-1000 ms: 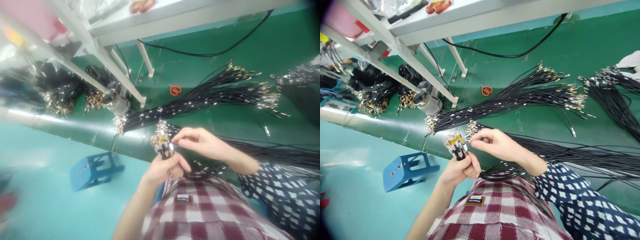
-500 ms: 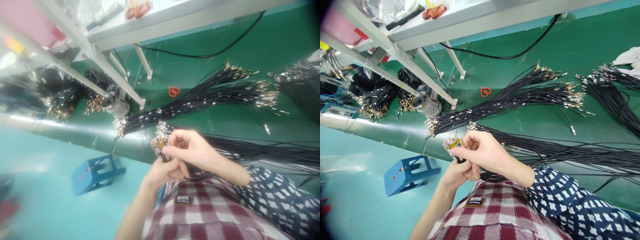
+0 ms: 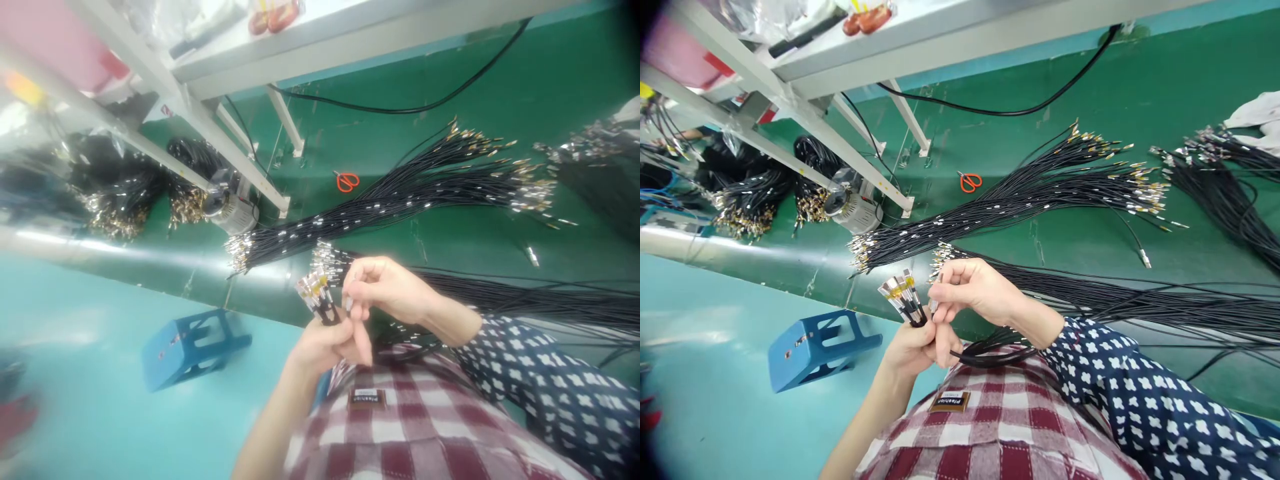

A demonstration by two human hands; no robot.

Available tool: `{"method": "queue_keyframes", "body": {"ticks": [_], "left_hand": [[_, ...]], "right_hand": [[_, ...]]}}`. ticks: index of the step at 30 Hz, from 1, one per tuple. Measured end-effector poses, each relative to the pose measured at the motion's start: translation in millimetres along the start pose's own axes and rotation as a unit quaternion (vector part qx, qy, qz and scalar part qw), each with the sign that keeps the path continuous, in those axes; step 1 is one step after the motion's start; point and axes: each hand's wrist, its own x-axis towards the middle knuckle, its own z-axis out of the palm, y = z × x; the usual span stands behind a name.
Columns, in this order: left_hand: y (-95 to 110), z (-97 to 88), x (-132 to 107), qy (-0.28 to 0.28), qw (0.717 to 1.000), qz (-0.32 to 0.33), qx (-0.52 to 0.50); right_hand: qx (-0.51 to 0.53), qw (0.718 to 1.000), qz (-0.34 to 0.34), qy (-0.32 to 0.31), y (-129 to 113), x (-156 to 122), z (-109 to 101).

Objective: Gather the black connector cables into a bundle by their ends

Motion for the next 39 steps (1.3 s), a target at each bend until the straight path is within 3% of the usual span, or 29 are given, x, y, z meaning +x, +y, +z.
{"method": "queue_keyframes", "body": {"ticks": [7,17,26,29,34,39], "left_hand": [[-4,-2.3,-2,-0.039,0.999,-0.008,-0.009],[-7,-10.1,-3,-0.002,0.999,-0.02,-0.042],[-8,-6.7,-4,0.032,0.998,-0.007,-0.062],[-5,-3.8,-3,0.031,0.998,-0.003,-0.062],[3,4.7,2,0.042,0.997,-0.029,-0.06],[8,15.7,5,0.109,0.99,-0.062,-0.061]], "right_hand": [[0.02,0.999,-0.014,-0.033,2,-2,-2],[-0.011,1.0,0.008,0.005,3,-2,-1],[-0.108,0.993,0.033,0.02,-7,-4,-2],[-0.181,0.982,0.014,0.061,-9,-3,-5],[-0.273,0.94,-0.106,0.176,-16,-3,0],[-0.376,0.893,-0.172,0.18,-22,-3,10]]}}
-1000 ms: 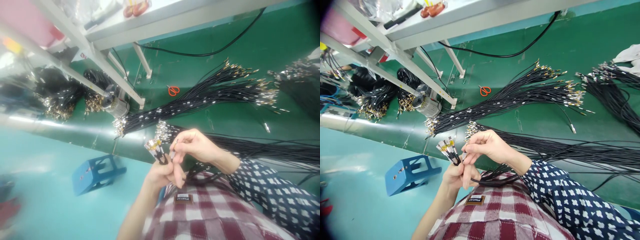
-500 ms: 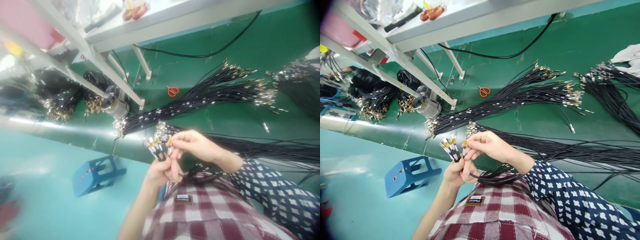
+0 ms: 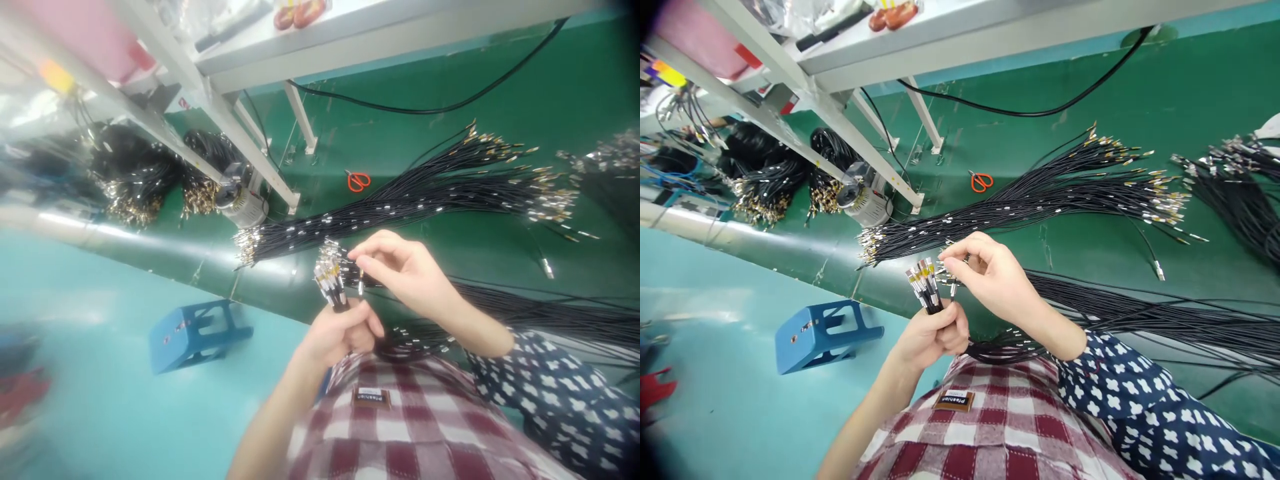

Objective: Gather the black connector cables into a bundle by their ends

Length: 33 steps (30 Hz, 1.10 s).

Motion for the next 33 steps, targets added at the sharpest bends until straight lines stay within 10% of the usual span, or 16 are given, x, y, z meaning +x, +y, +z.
{"method": "queue_keyframes", "body": {"ticks": [6,14,33], "left_hand": [[2,9.3,3,0.042,0.999,-0.017,0.021],[3,9.3,2,0.021,0.999,-0.026,0.033],[2,-2.5,2,-0.048,0.998,-0.007,0.027]], "right_hand": [[-0.042,0.998,0.014,-0.041,0,6,6],[0.21,0.958,0.163,-0.112,4,13,2],[0.209,0.967,0.123,-0.074,23,9,-7]]}}
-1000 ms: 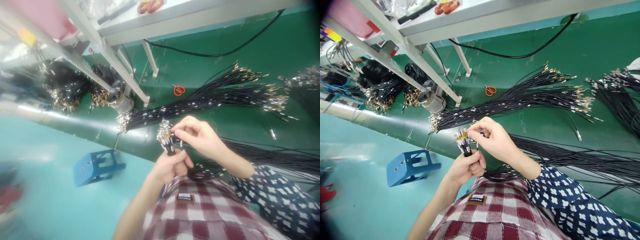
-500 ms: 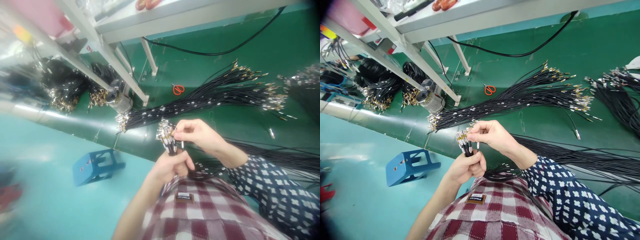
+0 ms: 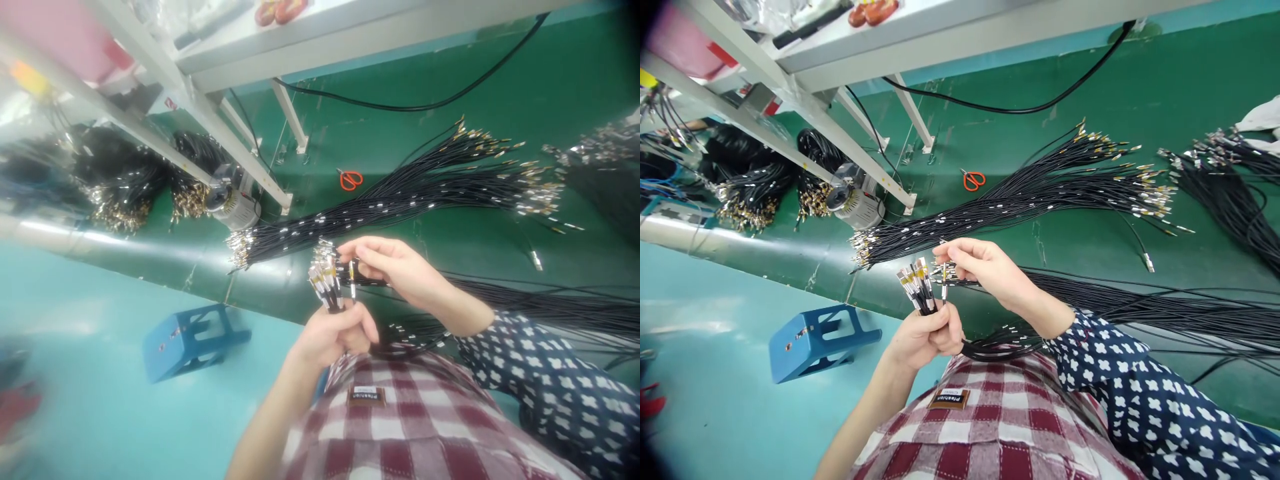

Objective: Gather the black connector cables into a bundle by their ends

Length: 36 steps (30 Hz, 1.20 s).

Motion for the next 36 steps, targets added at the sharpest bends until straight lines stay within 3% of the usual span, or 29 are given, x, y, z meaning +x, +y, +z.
{"method": "queue_keyframes", "body": {"ticks": [6,12,20,30,36], "left_hand": [[0,-2.0,-1,-0.012,1.0,-0.004,0.014],[1,-3.1,-1,-0.047,0.999,0.003,0.019],[0,-2.3,1,-0.034,0.999,0.008,0.038],[-1,-5.5,1,-0.013,1.0,0.006,0.023],[6,5.2,8,0.023,0.998,-0.052,0.031]], "right_hand": [[-0.008,0.999,0.025,0.02,4,-4,-3],[0.003,0.998,0.047,-0.03,-3,-1,10],[-0.013,0.999,0.031,0.004,-4,6,28],[0.054,0.996,0.049,-0.045,1,2,17],[0.057,0.992,0.054,-0.101,-4,-1,15]]}}
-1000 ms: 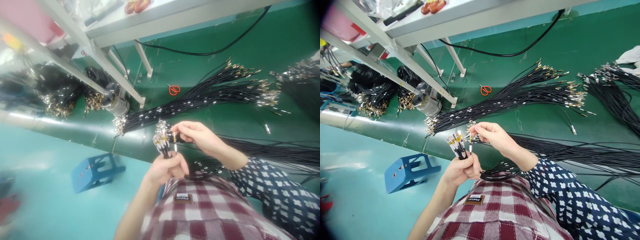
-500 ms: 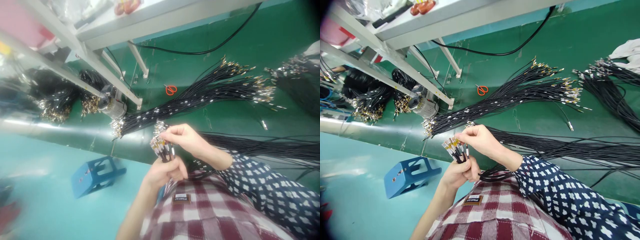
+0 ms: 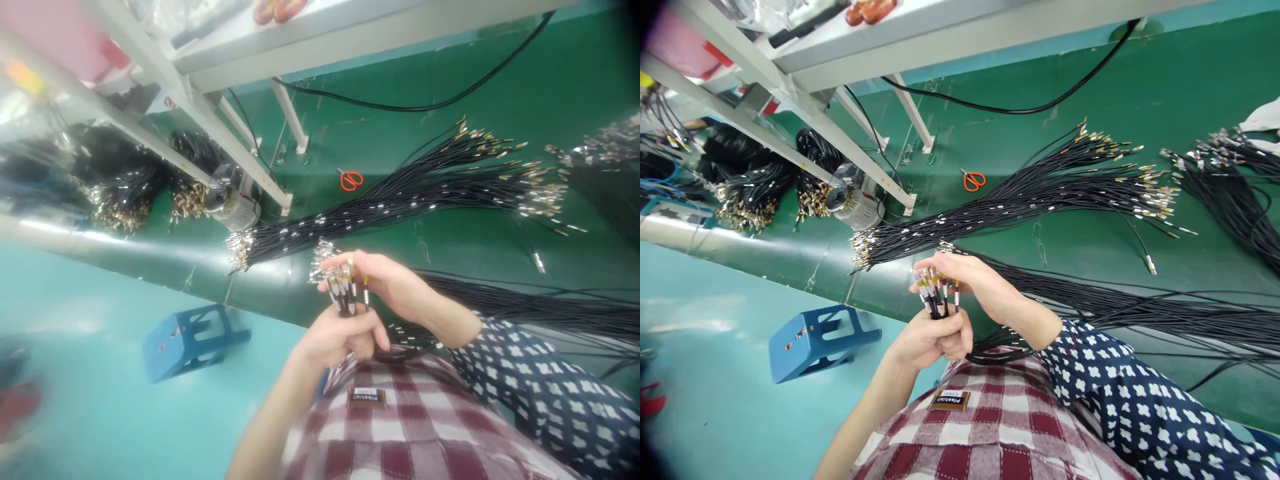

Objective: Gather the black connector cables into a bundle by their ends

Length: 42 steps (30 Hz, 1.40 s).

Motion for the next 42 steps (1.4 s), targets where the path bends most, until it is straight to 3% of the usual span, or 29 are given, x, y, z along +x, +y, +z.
{"method": "queue_keyframes", "body": {"ticks": [2,5,7,12,15,18,21,23,26,29,34,37,42], "left_hand": [[3,3.9,2,0.013,1.0,-0.012,0.001],[5,9.3,5,0.035,0.999,-0.013,-0.003],[5,12.3,5,0.047,0.999,-0.012,-0.006],[3,12.5,3,0.054,0.998,-0.005,-0.008],[2,5.1,1,0.073,0.996,0.039,-0.033],[2,-5.2,-1,0.099,0.988,0.103,-0.059],[0,-12.2,0,0.11,0.983,0.133,-0.066],[-2,-13.3,1,0.119,0.981,0.139,-0.067],[-4,-12.4,3,0.144,0.977,0.142,-0.062],[-6,-12.0,4,0.175,0.973,0.142,-0.051],[-10,-15.7,4,0.191,0.973,0.125,-0.033],[-10,-23.7,1,0.182,0.971,0.148,-0.037],[-13,-43.0,-7,0.191,0.96,0.2,-0.051]], "right_hand": [[-0.01,1.0,-0.004,0.002,-2,-2,0],[-0.068,0.995,-0.005,0.077,-5,-3,3],[-0.072,0.993,0.003,0.094,-7,-3,5],[-0.056,0.997,0.012,0.043,-5,-1,-1],[-0.06,0.997,0.022,0.053,2,-3,-12],[-0.139,0.984,0.03,0.108,17,-13,-22],[-0.247,0.964,0.034,0.09,35,-29,-23],[-0.28,0.957,0.036,0.073,46,-38,-21],[-0.319,0.943,0.017,0.096,56,-44,-17],[-0.347,0.932,-0.006,0.107,57,-42,-12],[-0.368,0.925,0.012,0.098,57,-39,-10],[-0.393,0.915,0.056,0.073,70,-44,-28],[-0.384,0.911,0.142,0.041,106,-73,-80]]}}
